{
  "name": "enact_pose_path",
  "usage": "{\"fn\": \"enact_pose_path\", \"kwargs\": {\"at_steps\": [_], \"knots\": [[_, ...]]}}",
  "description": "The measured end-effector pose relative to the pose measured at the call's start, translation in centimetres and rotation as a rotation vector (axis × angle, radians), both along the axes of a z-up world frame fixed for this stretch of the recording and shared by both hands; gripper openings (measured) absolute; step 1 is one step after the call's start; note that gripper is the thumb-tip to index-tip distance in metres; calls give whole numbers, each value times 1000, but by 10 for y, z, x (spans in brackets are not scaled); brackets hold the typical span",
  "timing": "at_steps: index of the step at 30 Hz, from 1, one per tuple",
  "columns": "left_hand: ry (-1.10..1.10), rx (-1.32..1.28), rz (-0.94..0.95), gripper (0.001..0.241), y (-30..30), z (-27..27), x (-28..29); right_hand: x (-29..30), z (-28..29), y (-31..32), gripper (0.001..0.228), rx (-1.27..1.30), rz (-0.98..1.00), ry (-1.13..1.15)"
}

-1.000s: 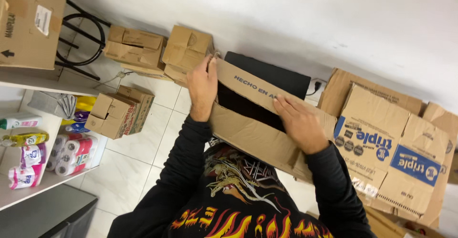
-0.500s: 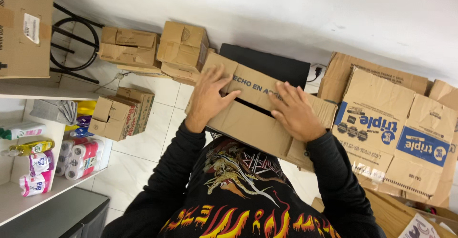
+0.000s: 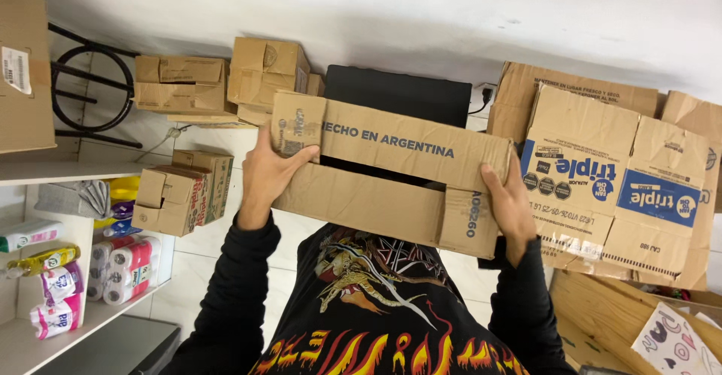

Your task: The person folds multiple cardboard boxes of various sizes by hand and stacks them together.

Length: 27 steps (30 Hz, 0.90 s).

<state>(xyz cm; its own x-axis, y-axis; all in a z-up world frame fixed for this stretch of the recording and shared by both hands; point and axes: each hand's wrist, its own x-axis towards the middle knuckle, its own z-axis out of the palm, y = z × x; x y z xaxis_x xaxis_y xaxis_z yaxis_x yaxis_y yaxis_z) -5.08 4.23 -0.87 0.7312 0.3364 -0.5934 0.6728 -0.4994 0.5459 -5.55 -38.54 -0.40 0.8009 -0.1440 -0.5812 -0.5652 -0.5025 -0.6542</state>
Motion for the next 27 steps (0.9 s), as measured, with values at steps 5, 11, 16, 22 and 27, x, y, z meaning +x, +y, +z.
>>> {"fn": "enact_pose_path", "kwargs": {"at_steps": [5, 11, 16, 22, 27], "knots": [[-253, -19, 141, 104, 15, 6, -39, -27, 37, 0, 82, 173, -69, -242], [-979, -964, 721, 60, 51, -91, -120, -51, 23, -13, 72, 707, -47, -982], [-419, -824, 502, 64, 47, -146, -84, -20, -50, -2, 72, 463, -219, -432], [-630, -1032, 436, 53, 20, -176, -67, -4, -93, 12, 82, 331, -115, -868], [-605, -1062, 584, 39, 27, -188, -80, -13, -131, 10, 68, 442, -255, -895]]}}
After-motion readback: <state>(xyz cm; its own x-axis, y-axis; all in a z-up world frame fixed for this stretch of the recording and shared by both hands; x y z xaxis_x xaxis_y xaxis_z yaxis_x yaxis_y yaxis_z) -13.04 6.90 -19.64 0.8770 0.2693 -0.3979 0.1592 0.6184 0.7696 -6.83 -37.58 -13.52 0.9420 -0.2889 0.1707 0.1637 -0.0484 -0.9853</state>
